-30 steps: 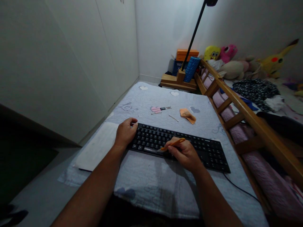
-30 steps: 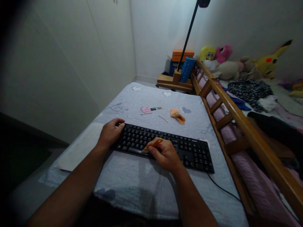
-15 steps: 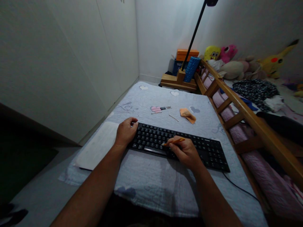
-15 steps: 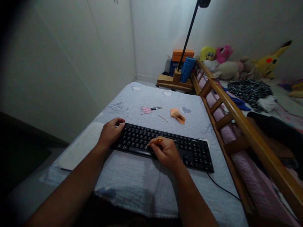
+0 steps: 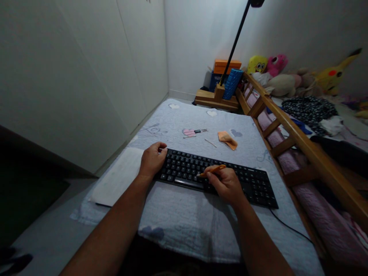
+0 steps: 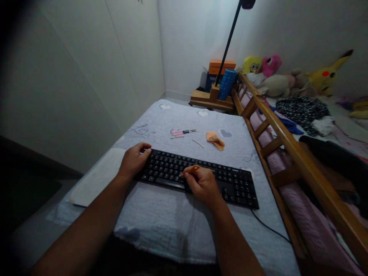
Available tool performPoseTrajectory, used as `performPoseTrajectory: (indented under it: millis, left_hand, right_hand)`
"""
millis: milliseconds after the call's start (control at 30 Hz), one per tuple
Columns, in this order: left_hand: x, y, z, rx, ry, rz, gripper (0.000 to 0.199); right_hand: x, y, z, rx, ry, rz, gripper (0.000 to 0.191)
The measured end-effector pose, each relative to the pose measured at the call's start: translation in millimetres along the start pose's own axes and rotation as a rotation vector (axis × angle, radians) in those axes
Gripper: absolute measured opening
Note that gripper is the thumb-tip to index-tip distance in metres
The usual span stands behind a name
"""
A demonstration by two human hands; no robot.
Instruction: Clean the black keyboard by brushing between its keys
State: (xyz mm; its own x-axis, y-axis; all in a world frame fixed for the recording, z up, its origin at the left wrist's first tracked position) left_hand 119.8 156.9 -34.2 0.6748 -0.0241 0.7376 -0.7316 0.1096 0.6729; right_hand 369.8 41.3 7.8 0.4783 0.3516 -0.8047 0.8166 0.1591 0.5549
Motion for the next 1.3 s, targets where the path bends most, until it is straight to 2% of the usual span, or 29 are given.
performPoseTrajectory:
  millis: [100,233,467,667,833,933,1000,1200,1300]
  left_hand:
    - [0,0.5,0,0.005,-0.003,-0.002,0.032]
    - [0,0.7,0,0.003,-0.003,0.002,0.032]
    - [-1,0.3,0,0.003,-0.005,0.010,0.031]
    - [-1,0.5,1,0.002,-0.004,0.016,0.031]
    - [-1,0.3,0,0.003,-0.003,0.012,0.031]
    - [-1,0.0,0,0.004,-0.004,0.013,0.032]
    - [-2,-0.4,0,0.001,-0.004,0.018,0.032]
    - [-2,-0.1,0,-0.002,-0.005,0.026,0.032]
    - [-2,0.4,0,0.002,-0.001,0.025,0.032]
  right_hand:
    - [1,-2,2,-0.053,-0.026,-0.076,0.020]
    - [0,-1,2,-0.028,-0.022,-0.163,0.017]
    - [2,-7,-1,-0.046,-0.018,-0.116,0.014]
    - [10,0,3,0.060,-0.063,-0.137,0.013]
    - [-4,-18,-3,-0.047,0.029,-0.185,0.016]
    - [-9,-33,-7,-0.121,0.048,-0.182,0.018]
    - [-8,-37,-8,-0.128,0.048,-0.161,0.018]
    - [9,-20,-1,0.029,-0.078,-0.080,0.014]
    - [8,-10,1,0.101,-0.080,-0.098,0.013]
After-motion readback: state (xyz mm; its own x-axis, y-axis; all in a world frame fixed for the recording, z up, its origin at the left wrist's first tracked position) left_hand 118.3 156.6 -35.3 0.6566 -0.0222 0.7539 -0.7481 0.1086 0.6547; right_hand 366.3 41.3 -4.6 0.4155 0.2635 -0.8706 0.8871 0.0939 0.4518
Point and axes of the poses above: each hand's wrist, its own z-axis away from the middle knuckle, its own y-axis out of the back of the hand, x = y × z, the point moved 7 cm from there along -z, towards the middle knuckle, and after that the axes turned 13 degrees about -x, right-handed, at the moved point
